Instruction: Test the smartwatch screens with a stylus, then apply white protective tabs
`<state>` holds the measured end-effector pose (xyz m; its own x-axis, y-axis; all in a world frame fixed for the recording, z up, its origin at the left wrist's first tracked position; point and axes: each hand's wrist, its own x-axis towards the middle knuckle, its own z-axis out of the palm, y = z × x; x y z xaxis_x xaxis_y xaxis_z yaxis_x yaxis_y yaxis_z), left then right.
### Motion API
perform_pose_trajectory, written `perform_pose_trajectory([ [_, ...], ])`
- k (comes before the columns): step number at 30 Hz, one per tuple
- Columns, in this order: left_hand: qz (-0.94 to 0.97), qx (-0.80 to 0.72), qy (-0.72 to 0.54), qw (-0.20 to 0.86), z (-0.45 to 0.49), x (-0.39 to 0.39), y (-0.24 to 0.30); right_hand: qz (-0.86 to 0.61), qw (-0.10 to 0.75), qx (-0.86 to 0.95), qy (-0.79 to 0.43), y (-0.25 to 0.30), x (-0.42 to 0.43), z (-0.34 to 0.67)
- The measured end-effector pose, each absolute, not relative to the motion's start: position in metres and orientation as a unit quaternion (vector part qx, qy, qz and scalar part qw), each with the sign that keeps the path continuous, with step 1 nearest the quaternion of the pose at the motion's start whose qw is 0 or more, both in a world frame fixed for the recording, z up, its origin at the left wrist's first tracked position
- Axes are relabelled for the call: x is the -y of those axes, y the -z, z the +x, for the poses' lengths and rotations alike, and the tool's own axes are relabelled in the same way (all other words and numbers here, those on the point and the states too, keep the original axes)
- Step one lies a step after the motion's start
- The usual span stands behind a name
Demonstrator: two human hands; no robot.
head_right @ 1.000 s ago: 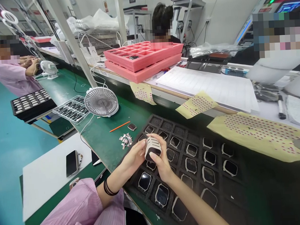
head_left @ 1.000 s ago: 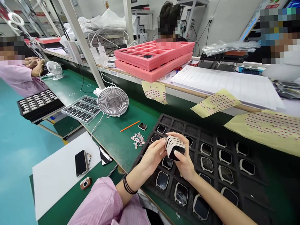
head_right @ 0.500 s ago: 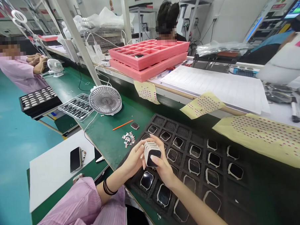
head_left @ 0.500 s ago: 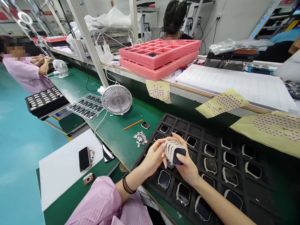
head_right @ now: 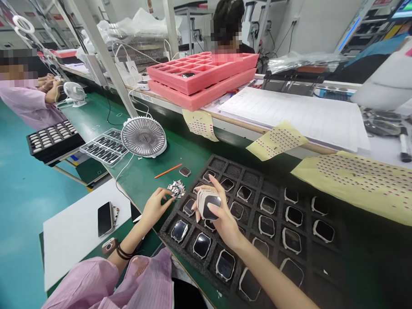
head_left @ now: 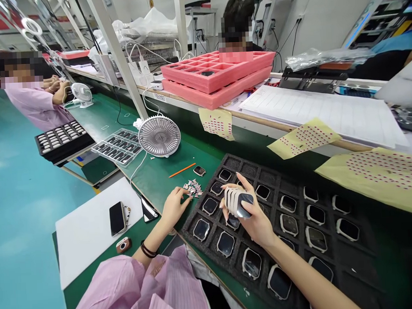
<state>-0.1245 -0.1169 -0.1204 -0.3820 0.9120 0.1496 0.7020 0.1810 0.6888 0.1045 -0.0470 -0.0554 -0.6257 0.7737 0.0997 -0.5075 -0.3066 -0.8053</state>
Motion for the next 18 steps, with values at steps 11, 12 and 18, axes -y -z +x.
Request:
perform_pose_trajectory([
  [11,0.488,-0.719,-0.445,0.217,-0.105,0.117,0.096,-0.158,0.408,0.414,-0.798,0.055,0.051,0.100],
  [12,0.475,-0.684,-0.499,0.238,-0.095,0.117,0.085,-0.161,0.413,0.417,-0.793,0.055,0.052,0.100],
  [18,0.407,-0.529,-0.679,0.307,-0.018,0.104,0.041,-0.208,0.478,0.445,-0.728,0.059,0.060,0.103],
])
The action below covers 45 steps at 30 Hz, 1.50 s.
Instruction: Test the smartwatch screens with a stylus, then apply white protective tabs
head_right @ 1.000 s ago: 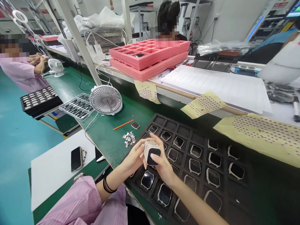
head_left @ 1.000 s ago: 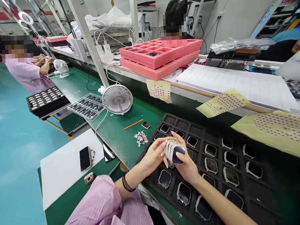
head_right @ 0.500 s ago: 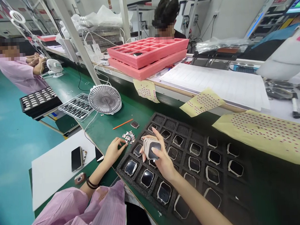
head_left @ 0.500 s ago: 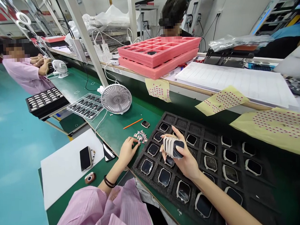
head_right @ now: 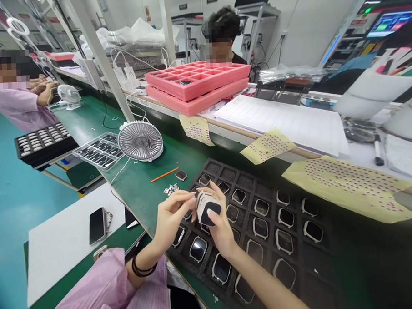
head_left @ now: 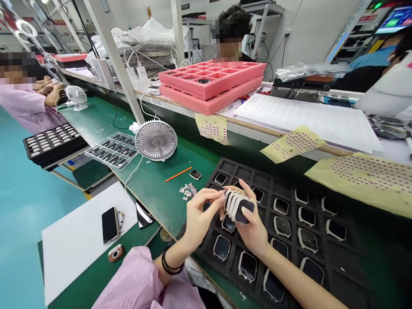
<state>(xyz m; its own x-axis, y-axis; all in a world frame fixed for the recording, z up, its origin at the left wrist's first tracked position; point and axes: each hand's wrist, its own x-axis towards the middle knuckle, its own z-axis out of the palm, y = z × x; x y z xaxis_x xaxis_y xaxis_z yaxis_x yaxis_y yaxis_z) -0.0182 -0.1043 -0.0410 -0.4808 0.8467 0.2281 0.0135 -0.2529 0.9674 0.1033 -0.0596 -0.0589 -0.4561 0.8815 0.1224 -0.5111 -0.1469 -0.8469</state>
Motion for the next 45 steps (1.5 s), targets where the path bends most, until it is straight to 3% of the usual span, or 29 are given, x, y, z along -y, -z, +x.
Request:
perform_pose_trajectory([
  [8,0.276,-0.467,-0.737,0.404,0.010,0.096,0.040,-0.222,0.545,0.493,-0.641,0.071,0.066,0.108],
  [21,0.239,-0.436,-0.745,0.445,0.016,0.098,0.039,-0.193,0.576,0.544,-0.579,0.080,0.065,0.108],
  [24,0.272,-0.453,-0.739,0.417,0.019,0.098,0.046,-0.178,0.583,0.559,-0.562,0.081,0.064,0.108],
  [29,0.444,-0.487,-0.715,0.233,0.015,0.101,0.063,-0.191,0.583,0.540,-0.576,0.080,0.062,0.110],
  [32,0.550,-0.458,-0.673,0.187,0.005,0.102,0.069,-0.200,0.578,0.508,-0.606,0.075,0.060,0.111],
  [39,0.654,-0.377,-0.612,0.235,-0.008,0.104,0.075,-0.180,0.582,0.500,-0.616,0.067,0.064,0.112],
  [45,0.602,-0.387,-0.641,0.279,-0.012,0.103,0.077,-0.194,0.534,0.506,-0.649,0.065,0.063,0.112],
])
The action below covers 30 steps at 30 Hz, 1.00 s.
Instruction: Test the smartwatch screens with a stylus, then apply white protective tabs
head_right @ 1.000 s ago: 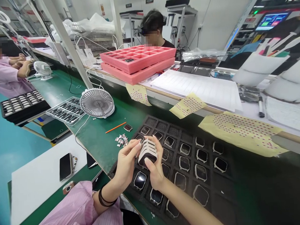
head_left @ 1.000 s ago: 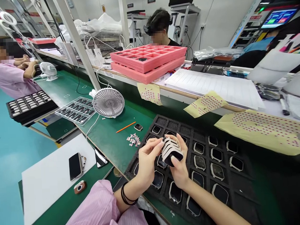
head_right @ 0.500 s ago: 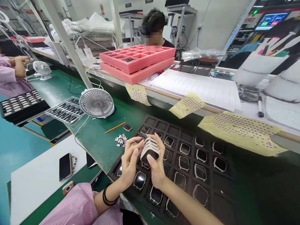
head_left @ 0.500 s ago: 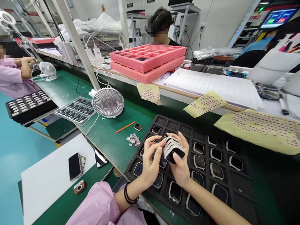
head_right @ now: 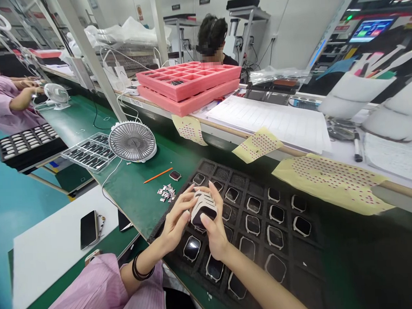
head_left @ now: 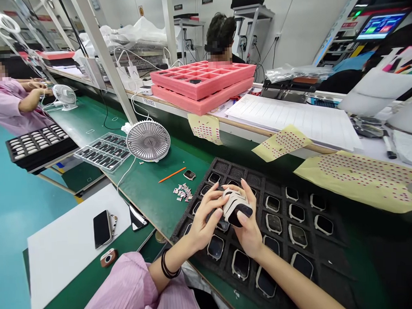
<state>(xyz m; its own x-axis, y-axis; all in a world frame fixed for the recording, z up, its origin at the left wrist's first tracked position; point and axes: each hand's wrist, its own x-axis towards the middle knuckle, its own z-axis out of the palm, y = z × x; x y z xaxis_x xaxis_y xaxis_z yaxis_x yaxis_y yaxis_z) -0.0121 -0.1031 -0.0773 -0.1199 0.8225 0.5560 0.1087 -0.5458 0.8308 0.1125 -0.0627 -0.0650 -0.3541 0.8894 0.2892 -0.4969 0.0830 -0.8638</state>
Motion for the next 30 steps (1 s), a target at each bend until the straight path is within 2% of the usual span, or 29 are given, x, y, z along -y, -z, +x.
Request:
perform_pose_trajectory([
  [5,0.404,-0.347,-0.728,0.432,-0.014,0.098,0.056,-0.150,0.482,0.461,-0.730,0.047,0.064,0.112],
  [9,0.369,-0.306,-0.651,0.589,-0.012,0.099,0.050,-0.150,0.418,0.410,-0.796,0.038,0.066,0.111],
  [16,0.339,-0.211,-0.606,0.688,-0.021,0.107,0.069,-0.139,0.353,0.357,-0.853,0.036,0.070,0.111],
  [21,0.333,-0.186,-0.638,0.669,-0.014,0.111,0.076,-0.132,0.323,0.375,-0.858,0.035,0.071,0.109],
  [25,0.385,-0.288,-0.610,0.630,-0.032,0.108,0.074,-0.152,0.334,0.369,-0.854,0.039,0.067,0.104],
  [27,0.439,-0.397,-0.593,0.546,-0.055,0.107,0.077,-0.162,0.352,0.369,-0.845,0.040,0.063,0.103],
  [30,0.512,-0.629,-0.507,0.293,-0.094,0.107,0.091,-0.169,0.379,0.377,-0.828,0.040,0.055,0.104],
])
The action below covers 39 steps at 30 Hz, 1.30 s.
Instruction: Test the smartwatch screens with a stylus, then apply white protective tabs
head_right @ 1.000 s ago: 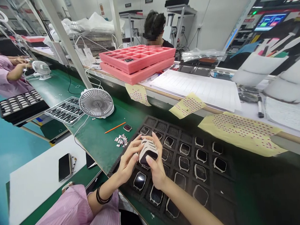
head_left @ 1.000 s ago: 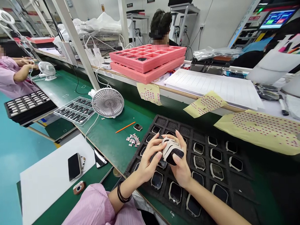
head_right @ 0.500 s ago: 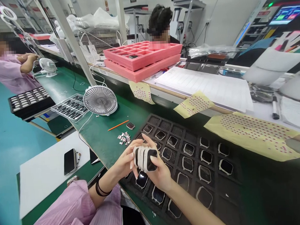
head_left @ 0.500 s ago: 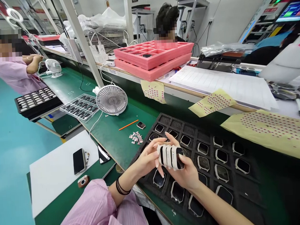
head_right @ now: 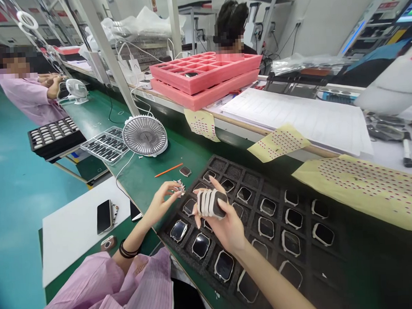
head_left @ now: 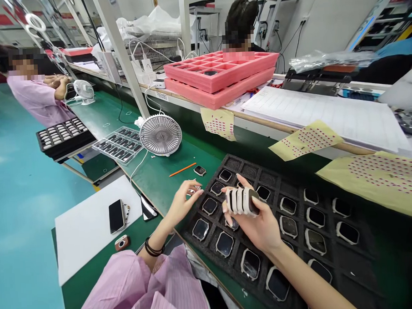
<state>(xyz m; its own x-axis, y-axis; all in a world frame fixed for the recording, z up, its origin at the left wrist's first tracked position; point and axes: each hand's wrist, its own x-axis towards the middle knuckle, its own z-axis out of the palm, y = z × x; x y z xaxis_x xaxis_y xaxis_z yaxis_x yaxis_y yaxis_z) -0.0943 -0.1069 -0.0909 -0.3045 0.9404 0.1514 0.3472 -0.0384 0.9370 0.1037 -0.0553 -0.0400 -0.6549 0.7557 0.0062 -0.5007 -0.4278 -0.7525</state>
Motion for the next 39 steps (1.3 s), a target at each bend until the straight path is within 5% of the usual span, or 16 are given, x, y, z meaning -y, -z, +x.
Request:
perform_pose_trajectory([
  [4,0.550,-0.777,-0.291,0.094,-0.121,0.110,0.118,-0.154,0.398,0.373,-0.824,0.039,0.051,0.105],
  [8,0.575,-0.792,-0.203,0.031,-0.117,0.109,0.132,-0.146,0.396,0.352,-0.836,0.044,0.052,0.104],
  [14,0.589,-0.773,-0.229,0.052,-0.120,0.107,0.115,-0.137,0.403,0.357,-0.832,0.050,0.053,0.102],
  [19,0.531,-0.642,-0.517,0.199,-0.081,0.116,0.062,-0.151,0.432,0.405,-0.791,0.053,0.055,0.101],
  [24,0.479,-0.509,-0.632,0.335,-0.020,0.118,0.030,-0.205,0.482,0.447,-0.725,0.060,0.057,0.106],
  [36,0.507,-0.515,-0.638,0.267,-0.012,0.111,0.033,-0.197,0.508,0.564,-0.620,0.071,0.056,0.113],
  [39,0.551,-0.483,-0.585,0.348,-0.014,0.114,0.036,-0.217,0.530,0.552,-0.606,0.068,0.056,0.115],
])
